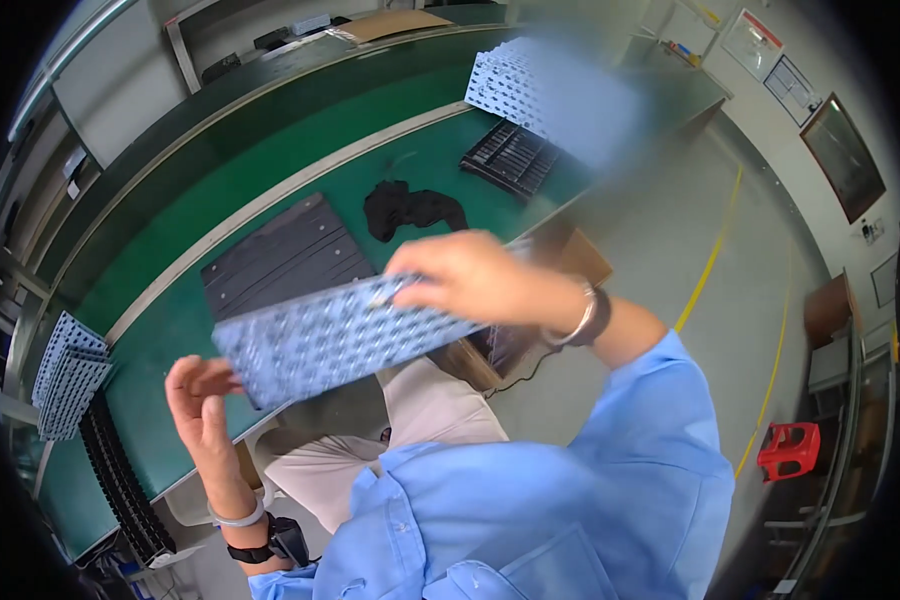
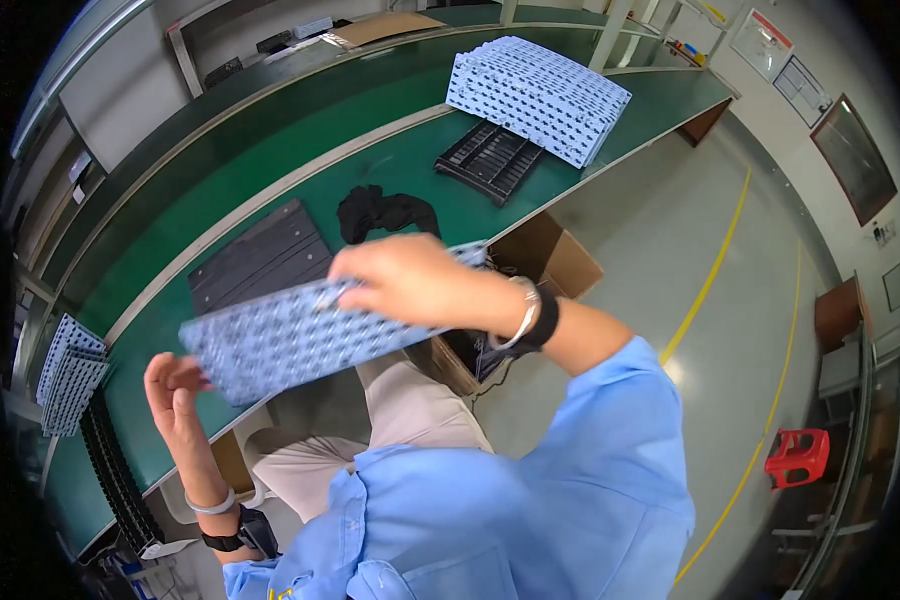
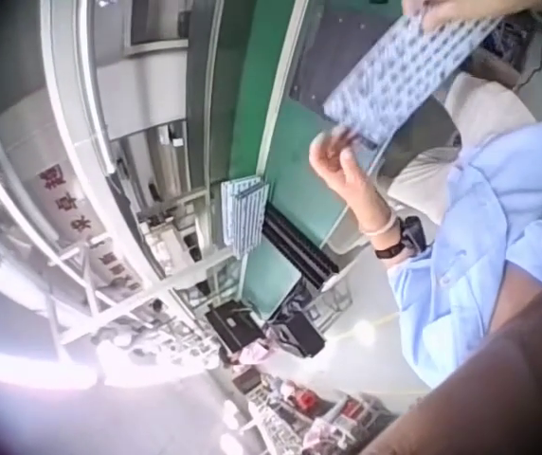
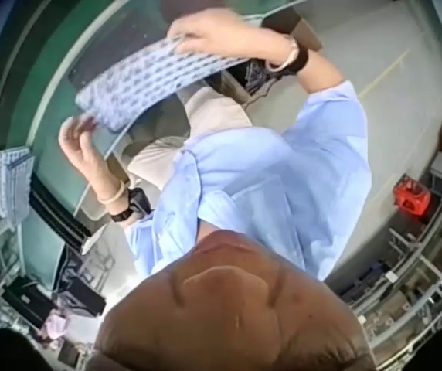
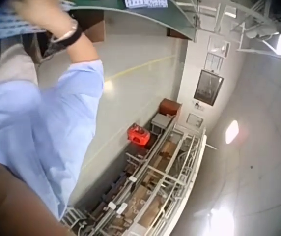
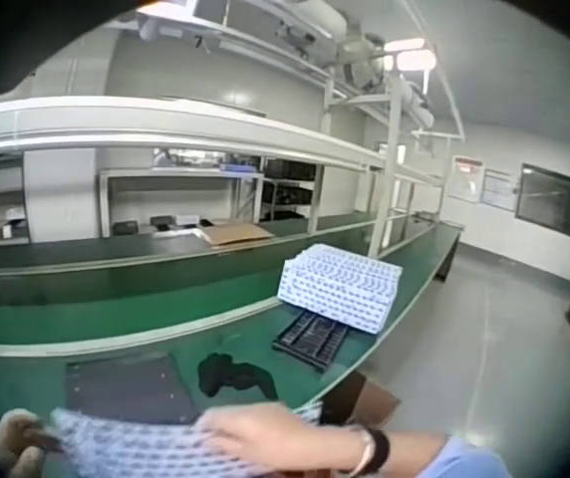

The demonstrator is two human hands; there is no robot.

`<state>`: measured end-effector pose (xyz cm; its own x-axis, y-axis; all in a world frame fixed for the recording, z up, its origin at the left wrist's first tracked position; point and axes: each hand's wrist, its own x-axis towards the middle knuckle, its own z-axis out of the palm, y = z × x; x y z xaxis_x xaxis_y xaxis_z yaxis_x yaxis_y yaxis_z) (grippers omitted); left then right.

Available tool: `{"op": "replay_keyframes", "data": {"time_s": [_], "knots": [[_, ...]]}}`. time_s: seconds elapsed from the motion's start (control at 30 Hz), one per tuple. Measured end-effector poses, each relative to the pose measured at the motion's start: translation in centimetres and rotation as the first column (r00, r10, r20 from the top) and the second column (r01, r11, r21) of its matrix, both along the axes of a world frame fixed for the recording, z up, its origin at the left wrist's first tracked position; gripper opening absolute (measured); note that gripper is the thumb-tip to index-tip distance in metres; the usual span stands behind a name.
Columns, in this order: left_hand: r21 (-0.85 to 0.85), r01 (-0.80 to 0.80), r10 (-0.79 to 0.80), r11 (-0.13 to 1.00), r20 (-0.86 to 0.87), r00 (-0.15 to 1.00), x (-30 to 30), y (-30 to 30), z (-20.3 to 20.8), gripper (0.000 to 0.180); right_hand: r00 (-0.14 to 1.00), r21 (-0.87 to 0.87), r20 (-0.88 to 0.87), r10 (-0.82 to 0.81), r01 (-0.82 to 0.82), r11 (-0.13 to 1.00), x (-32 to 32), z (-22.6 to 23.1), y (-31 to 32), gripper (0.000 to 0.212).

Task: The person picks up a circuit board, wipes a fixture with a cloth, and places the board onto the fixture. They then slide a metal rod across the board and return it to a stack, repeating the process.

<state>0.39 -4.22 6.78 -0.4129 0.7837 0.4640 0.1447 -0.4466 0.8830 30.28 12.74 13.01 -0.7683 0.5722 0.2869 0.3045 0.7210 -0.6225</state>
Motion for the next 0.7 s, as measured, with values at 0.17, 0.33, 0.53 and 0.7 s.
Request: {"op": "replay_keyframes", "data": {"time_s": [0.17,0.33,0.53,0.7], "knots": [[-0.109,-0.503,0.477,0.857,-0.201,0.856,-3.2,0.6,-5.3,0.028,0.875,0.189,-0.016,-0.485,0.479,0.857,11.0,1.3,9.3,0.026],[-0.071,-0.664,0.612,0.744,-0.325,0.721,-4.8,-0.3,-9.1,0.028,0.731,0.503,-0.152,-0.665,0.637,0.585,19.0,4.6,15.5,0.032],[-0.084,-0.775,0.657,0.626,-0.478,0.583,-4.3,-0.1,-9.8,0.028,0.608,0.555,-0.109,-0.786,0.694,0.459,20.1,2.1,21.5,0.027],[-0.111,-0.790,0.640,0.603,-0.525,0.562,-4.6,-0.3,-10.3,0.028,0.449,0.571,0.059,-0.891,0.717,0.399,18.0,2.8,21.3,0.025]]}}
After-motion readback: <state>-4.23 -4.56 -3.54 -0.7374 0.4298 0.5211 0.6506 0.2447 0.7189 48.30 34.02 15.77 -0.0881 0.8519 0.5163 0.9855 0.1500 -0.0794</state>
